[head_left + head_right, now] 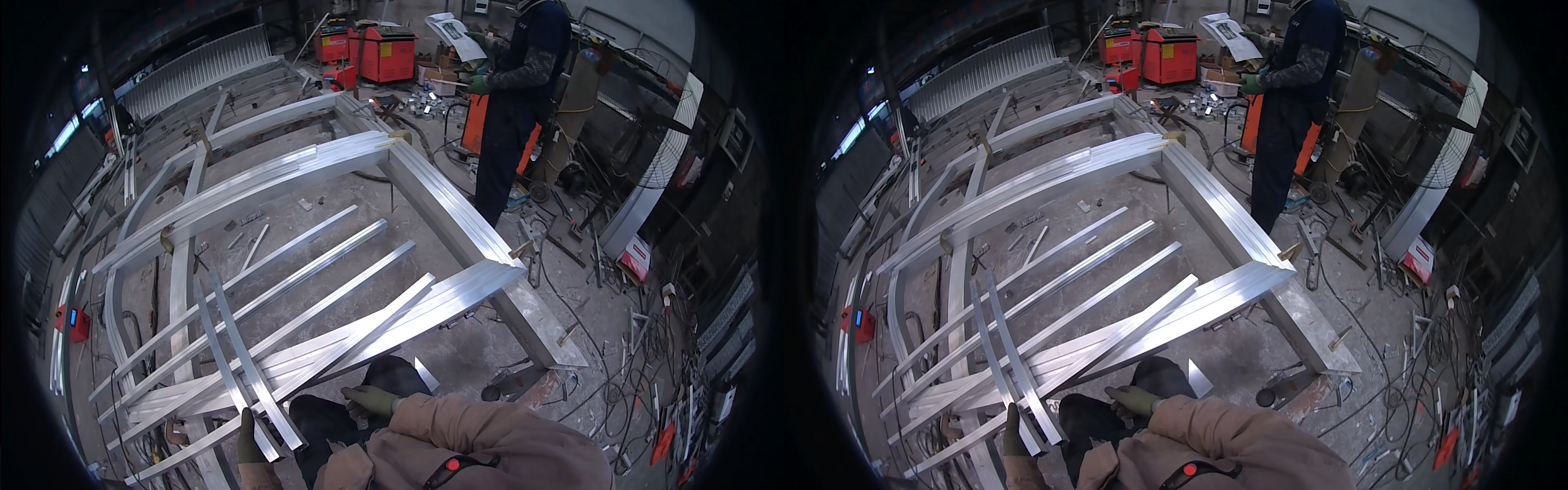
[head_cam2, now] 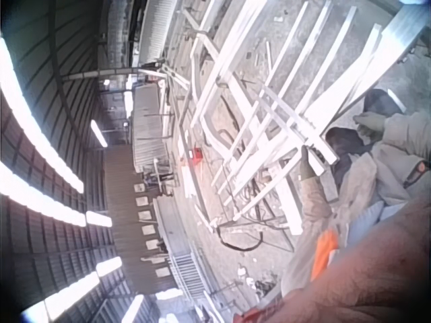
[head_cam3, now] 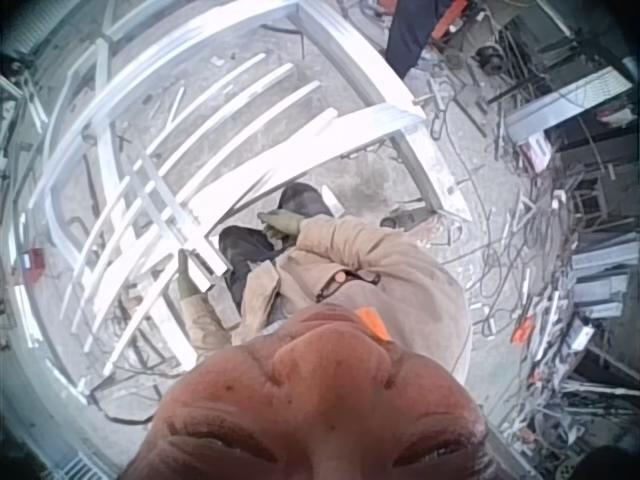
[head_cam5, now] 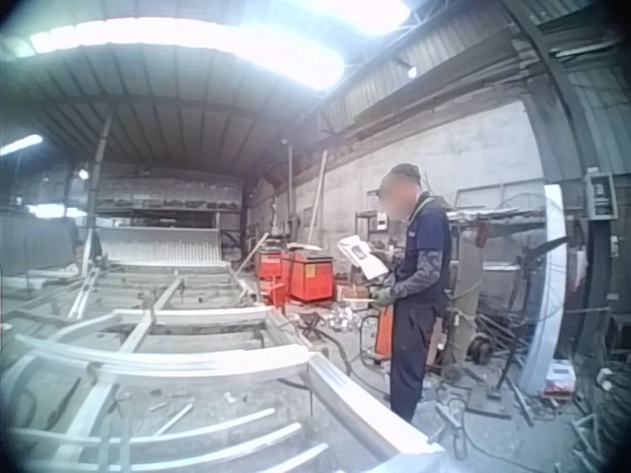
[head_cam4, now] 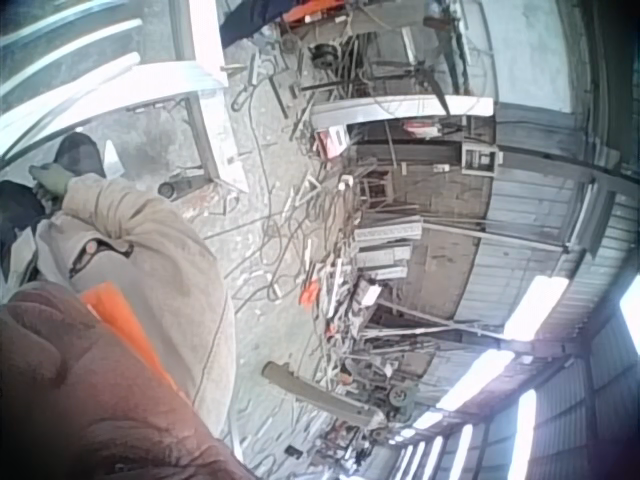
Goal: The person assembles a metal frame by placing and aligning metal bars on a larger frame structure. They adjust the bars to fit into place and occasionally use a measuring tape to check dimensions.
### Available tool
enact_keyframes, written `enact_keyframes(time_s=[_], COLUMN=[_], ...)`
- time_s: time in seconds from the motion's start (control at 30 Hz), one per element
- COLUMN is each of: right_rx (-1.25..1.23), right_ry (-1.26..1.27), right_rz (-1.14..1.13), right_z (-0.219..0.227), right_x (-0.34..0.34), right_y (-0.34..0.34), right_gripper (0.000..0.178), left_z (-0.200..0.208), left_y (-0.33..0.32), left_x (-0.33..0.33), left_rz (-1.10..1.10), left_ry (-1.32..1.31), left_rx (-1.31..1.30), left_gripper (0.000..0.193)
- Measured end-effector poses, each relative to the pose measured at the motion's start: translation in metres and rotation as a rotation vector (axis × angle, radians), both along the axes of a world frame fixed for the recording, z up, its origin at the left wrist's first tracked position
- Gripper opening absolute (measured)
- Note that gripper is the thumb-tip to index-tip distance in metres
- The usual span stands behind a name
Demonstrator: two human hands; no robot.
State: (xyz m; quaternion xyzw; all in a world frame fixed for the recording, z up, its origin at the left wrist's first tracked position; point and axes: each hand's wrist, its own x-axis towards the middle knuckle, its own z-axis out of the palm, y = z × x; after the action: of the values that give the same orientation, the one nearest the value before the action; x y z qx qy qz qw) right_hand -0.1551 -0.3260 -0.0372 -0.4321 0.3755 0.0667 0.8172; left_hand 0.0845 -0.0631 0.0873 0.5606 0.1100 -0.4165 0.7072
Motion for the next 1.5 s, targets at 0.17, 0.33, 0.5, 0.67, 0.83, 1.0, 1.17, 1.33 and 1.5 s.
enact_keyframes(time_s=[0.17,0.33,0.5,0.67,0.83,1.0,1.17,1.33,1.5], right_rx=[-0.026,-0.032,-0.036,-0.033,-0.018,-0.034,0.007,0.017,0.007], right_ry=[-0.004,0.01,0.006,-0.005,-0.02,-0.058,-0.013,-0.001,0.026], right_rz=[0.02,0.039,0.049,0.028,0.021,0.087,-0.039,-0.005,-0.014], right_z=[-0.005,0.001,0.001,-0.003,-0.005,-0.042,-0.013,0.015,0.025], right_x=[0.0,-0.001,0.0,-0.002,0.004,-0.004,-0.001,0.001,0.004], right_y=[-0.001,-0.002,-0.002,-0.003,0.001,-0.009,0.0,0.0,0.001], right_gripper=[0.082,0.083,0.083,0.083,0.077,0.058,0.064,0.064,0.068], left_z=[0.005,-0.015,-0.02,-0.017,-0.014,-0.008,-0.009,0.004,-0.005], left_y=[0.0,0.01,0.013,0.008,0.011,0.002,0.007,0.012,0.011], left_x=[-0.001,0.011,0.015,0.012,0.008,0.004,0.013,0.01,0.011], left_rz=[-0.02,-0.034,-0.062,-0.055,-0.008,0.054,0.001,0.008,-0.005], left_ry=[-0.028,0.022,0.018,0.016,0.029,0.18,0.067,0.116,0.079], left_rx=[0.011,-0.007,-0.032,-0.038,-0.06,-0.234,-0.05,-0.074,-0.068], left_gripper=[0.06,0.061,0.06,0.058,0.054,0.057,0.042,0.042,0.045])
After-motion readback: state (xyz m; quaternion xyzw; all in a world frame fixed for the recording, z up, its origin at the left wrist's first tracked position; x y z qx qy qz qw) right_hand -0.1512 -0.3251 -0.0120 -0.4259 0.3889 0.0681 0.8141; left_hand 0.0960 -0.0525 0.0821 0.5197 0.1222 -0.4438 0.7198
